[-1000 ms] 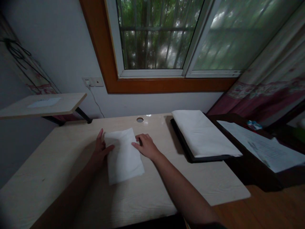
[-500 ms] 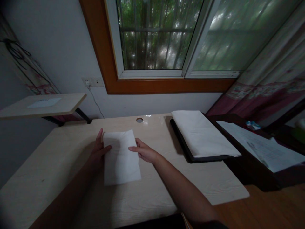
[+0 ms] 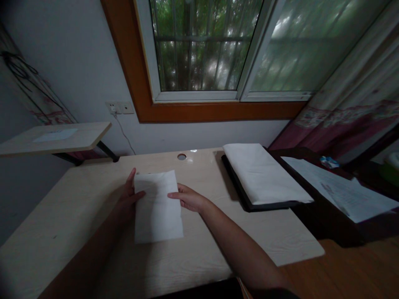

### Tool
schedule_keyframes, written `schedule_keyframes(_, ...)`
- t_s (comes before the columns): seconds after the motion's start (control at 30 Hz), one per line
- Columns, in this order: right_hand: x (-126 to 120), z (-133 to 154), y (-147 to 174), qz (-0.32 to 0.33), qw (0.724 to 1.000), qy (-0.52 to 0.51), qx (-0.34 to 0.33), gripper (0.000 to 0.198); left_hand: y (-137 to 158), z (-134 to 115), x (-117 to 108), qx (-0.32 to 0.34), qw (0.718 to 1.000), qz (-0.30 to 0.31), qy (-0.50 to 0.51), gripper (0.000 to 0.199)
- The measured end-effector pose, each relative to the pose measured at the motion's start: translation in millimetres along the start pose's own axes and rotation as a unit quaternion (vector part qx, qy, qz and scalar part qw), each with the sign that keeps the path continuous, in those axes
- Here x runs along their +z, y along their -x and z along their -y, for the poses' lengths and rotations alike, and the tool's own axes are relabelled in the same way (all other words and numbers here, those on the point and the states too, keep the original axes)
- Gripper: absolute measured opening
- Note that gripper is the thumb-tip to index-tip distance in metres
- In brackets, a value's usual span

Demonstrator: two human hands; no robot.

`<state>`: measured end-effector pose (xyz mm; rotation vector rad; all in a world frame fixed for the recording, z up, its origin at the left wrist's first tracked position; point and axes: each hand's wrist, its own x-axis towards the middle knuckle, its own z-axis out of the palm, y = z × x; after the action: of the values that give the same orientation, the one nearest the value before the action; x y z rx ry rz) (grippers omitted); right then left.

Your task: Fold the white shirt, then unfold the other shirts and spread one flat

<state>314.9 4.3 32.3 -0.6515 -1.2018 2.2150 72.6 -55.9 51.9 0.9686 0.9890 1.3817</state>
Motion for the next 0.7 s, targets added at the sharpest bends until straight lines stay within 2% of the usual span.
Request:
schedule_keyframes(0.2, 2, -4, 0, -0.011, 0.999, 0.008, -0.03, 0.07, -4, 2, 1, -0.011, 1.0, -0.017, -0.006, 0.102)
schedule_keyframes(0.43, 3, -2, -3, -0.051, 0.994, 0.048, -0.087, 0.064, -9, 4, -5, -0.024, 1.0, -0.014, 0.013, 0.103)
schedule_keyframes(0.57, -3, 21, 12, -0.102, 0.984, 0.109, -0.098, 0.055, -14, 10, -12, -0.004, 0.999, 0.01, 0.053, 0.092)
schedule_keyframes(0.7, -11, 69, 45, -0.152, 0.961, 0.204, -0.107, 0.046, -16, 16, -15, 0.027, 0.994, 0.051, 0.09, 0.086)
